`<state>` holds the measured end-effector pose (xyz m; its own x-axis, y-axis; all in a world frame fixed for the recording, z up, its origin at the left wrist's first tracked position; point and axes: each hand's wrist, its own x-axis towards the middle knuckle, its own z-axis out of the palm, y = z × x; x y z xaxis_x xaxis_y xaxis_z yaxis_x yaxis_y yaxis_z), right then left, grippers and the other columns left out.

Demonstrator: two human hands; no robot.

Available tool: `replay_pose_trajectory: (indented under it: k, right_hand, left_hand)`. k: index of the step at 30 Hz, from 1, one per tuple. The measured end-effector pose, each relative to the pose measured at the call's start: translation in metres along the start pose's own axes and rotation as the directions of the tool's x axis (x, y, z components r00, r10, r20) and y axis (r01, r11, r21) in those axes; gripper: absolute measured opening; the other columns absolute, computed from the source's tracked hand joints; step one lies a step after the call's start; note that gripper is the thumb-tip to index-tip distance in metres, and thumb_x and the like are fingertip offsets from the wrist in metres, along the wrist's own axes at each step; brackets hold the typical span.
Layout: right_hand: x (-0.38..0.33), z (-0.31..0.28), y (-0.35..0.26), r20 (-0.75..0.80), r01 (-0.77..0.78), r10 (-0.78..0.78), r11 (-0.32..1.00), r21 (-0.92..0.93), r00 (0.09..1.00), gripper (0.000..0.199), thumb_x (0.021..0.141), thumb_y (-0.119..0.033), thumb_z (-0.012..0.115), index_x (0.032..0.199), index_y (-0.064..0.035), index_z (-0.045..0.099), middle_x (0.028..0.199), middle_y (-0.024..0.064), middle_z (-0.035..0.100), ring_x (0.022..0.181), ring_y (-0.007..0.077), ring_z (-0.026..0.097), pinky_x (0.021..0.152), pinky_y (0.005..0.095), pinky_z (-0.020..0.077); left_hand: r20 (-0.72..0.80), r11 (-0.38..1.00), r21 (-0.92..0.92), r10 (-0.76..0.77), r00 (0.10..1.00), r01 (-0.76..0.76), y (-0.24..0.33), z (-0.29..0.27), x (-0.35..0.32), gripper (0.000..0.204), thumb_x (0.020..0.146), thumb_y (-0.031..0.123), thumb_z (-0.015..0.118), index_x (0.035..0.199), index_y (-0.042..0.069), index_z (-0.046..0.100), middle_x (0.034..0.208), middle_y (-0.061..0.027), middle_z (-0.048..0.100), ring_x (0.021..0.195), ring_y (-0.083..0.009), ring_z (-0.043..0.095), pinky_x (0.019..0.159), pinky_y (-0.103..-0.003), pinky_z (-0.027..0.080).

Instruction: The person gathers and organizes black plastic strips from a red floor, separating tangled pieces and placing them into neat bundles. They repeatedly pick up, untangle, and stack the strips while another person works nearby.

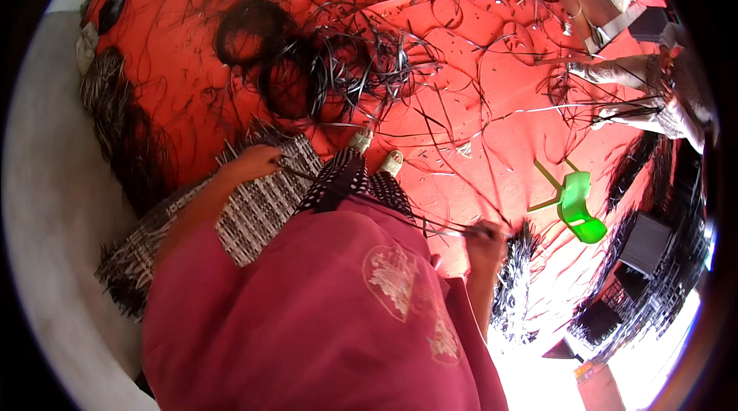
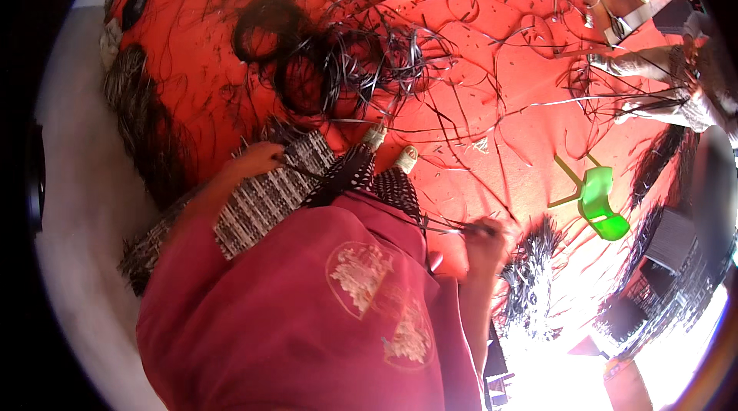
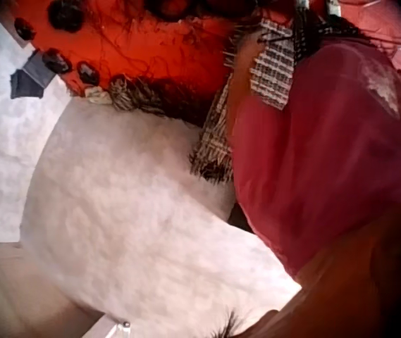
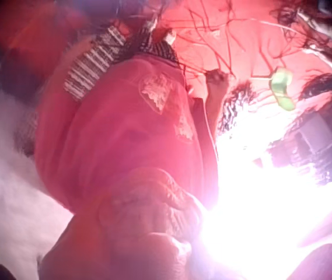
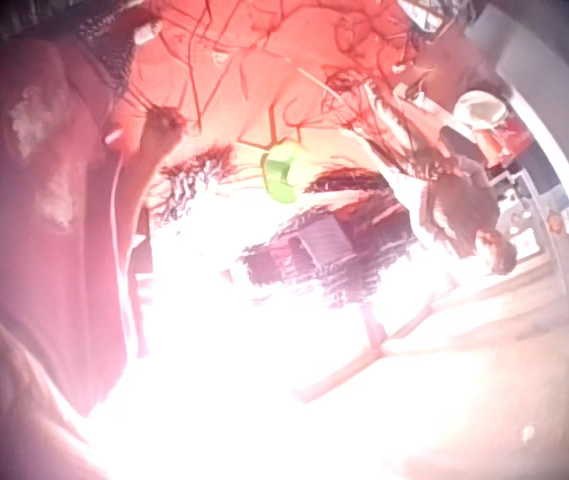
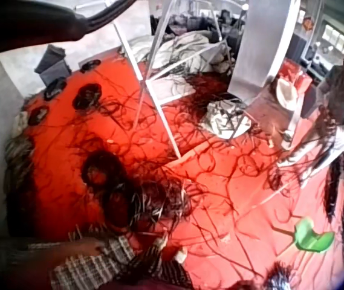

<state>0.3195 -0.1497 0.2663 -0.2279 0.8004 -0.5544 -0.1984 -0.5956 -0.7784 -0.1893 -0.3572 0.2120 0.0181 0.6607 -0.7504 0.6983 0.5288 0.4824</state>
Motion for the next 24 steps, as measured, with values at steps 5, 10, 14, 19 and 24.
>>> replay_pose_trajectory:
  k: [5, 10, 14, 19, 24]
  right_hand:
    - [0.067, 0.038, 0.095, 0.289, -0.742, 0.719, 0.455, 0.493, 0.632, 0.024, 0.086, -0.028, 0.049, 0.077, -0.0072, 0.057, 0.076, 0.0095, 0.059, 0.064, 0.0192, 0.050, 0.065, 0.0372, 0.0414]
    - [0.119, 0.082, 0.105, 0.320, -0.889, 0.829, 0.419, 0.186, 0.458, 0.019, 0.088, -0.025, 0.050, 0.078, -0.0091, 0.056, 0.074, 0.0052, 0.058, 0.069, 0.0186, 0.053, 0.064, 0.0340, 0.0432]
    - [0.201, 0.129, 0.072, -0.388, -0.667, 0.787, 0.040, -0.744, 0.480, 0.041, 0.084, -0.044, 0.049, 0.079, -0.0063, 0.061, 0.075, 0.0098, 0.062, 0.072, 0.0190, 0.059, 0.066, 0.0361, 0.0476]
    - [0.404, 0.168, 0.128, 0.196, 0.572, 0.592, -0.556, -0.603, 0.782, 0.042, 0.079, -0.046, 0.049, 0.078, -0.0070, 0.064, 0.077, 0.0141, 0.063, 0.068, 0.0306, 0.062, 0.059, 0.0448, 0.0485]
    - [0.635, 0.322, 0.254, 0.609, 0.672, 0.320, -0.518, -0.529, 0.726, 0.031, 0.087, -0.033, 0.041, 0.094, -0.0071, 0.055, 0.081, 0.0203, 0.060, 0.075, 0.0346, 0.060, 0.063, 0.0459, 0.0477]
  left_hand:
    - [0.130, 0.855, 0.016, -0.516, 0.847, 0.519, -0.002, -0.023, -0.122, 0.028, 0.076, 0.026, 0.059, 0.063, 0.001, 0.059, 0.056, -0.0123, 0.056, 0.055, -0.0197, 0.056, 0.057, -0.038, 0.043]
    - [0.351, 0.703, -0.122, -0.630, 0.693, 0.701, -0.083, 0.027, -0.203, 0.034, 0.073, 0.036, 0.062, 0.065, 0.003, 0.062, 0.059, -0.0099, 0.060, 0.057, -0.0210, 0.058, 0.058, -0.037, 0.046]
    - [0.113, 0.837, -0.047, -0.538, 0.835, 0.546, -0.096, 0.065, -0.139, 0.029, 0.075, 0.031, 0.063, 0.069, 0.003, 0.061, 0.064, -0.0115, 0.053, 0.060, -0.0243, 0.052, 0.057, -0.041, 0.045]
    - [0.038, 0.712, -0.451, -0.587, 0.809, 0.538, -0.073, 0.057, 0.013, 0.025, 0.080, 0.024, 0.059, 0.088, 0.001, 0.059, 0.081, -0.0154, 0.057, 0.077, -0.0311, 0.053, 0.068, -0.044, 0.043]
    - [-0.440, 0.809, -0.587, -0.356, 0.824, 0.035, -0.036, 0.094, 0.174, 0.026, 0.067, 0.017, 0.068, 0.076, 0.001, 0.049, 0.076, -0.0165, 0.045, 0.073, -0.0348, 0.045, 0.064, -0.042, 0.036]
